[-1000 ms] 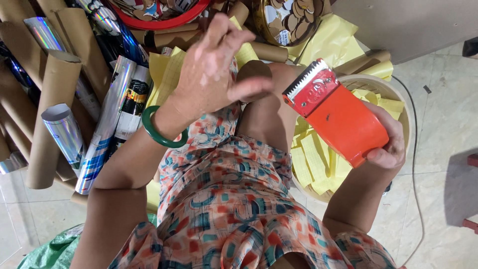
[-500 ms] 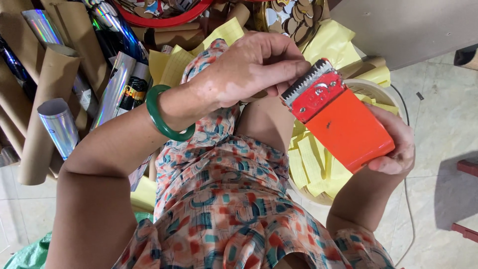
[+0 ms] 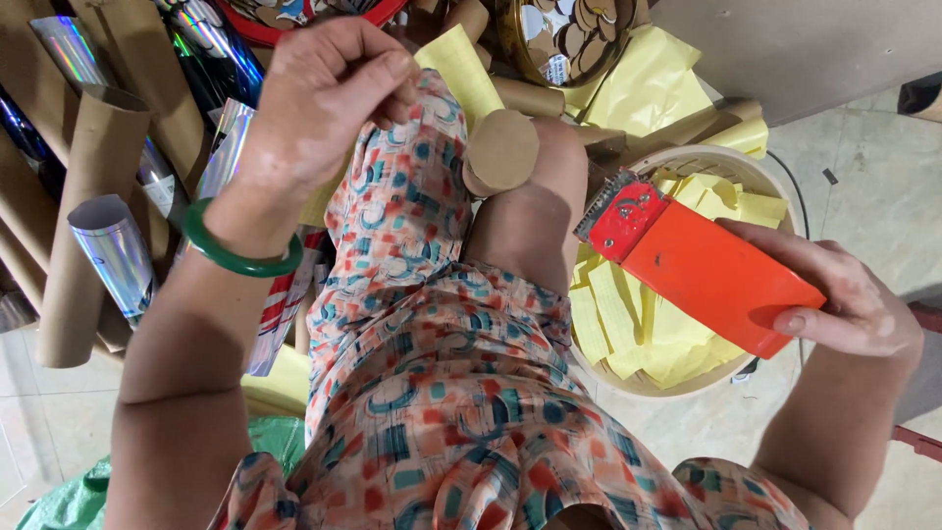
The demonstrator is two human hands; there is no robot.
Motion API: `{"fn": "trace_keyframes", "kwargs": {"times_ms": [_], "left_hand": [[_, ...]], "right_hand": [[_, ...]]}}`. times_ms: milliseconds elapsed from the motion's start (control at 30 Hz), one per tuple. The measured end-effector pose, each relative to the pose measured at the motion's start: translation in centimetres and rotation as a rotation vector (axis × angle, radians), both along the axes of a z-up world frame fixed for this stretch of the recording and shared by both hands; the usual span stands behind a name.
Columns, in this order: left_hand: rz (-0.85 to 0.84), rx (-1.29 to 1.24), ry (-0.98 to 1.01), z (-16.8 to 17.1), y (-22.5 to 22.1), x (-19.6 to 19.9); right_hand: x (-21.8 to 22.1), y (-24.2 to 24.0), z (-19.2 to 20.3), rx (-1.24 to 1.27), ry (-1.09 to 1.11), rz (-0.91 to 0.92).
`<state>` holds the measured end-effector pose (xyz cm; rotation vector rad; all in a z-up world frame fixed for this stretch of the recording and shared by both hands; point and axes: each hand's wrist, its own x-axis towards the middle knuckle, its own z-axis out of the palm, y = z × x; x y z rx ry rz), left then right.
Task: Wrapping holographic paper rolls in protective yellow paper and sealing with tape.
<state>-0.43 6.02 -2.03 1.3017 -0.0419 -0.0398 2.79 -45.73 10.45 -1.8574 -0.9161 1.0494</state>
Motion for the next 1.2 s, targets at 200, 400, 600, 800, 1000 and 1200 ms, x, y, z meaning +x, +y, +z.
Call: {"fn": "trace_keyframes", "kwargs": {"times_ms": [200, 400, 600, 800, 1000, 1200], "left_hand": [[0.042, -0.018, 0.065, -0.5, -0.2, -0.7], [0.097, 0.109, 0.186, -4.1, -2.4, -0.2], [0.027, 0.613, 0.016, -7.4, -7.1, -0.7], [0.333, 1.200, -0.307, -5.7, -9.9, -1.9], [0.454, 0.322, -0.402, -4.9, -15.7, -4.1], [0.280, 0.271, -0.340, -9.7, -14.3, -0.4]], "right_hand": [[0.2, -1.9, -0.3, -0.103, 0.008, 0.013], [-0.1, 2.7, -0.2, -0.358, -0.083, -0.011], [-0.6, 10.0, -0.6, -0.382, -0.184, -0.058], [-0.5, 11.7, 0.5, -0.378, -0.234, -0.068], [-1.1, 13.1, 1.6, -0.515, -0.218, -0.099], [-4.6, 13.9, 1.4, -0.647, -0.815, 0.122]]}}
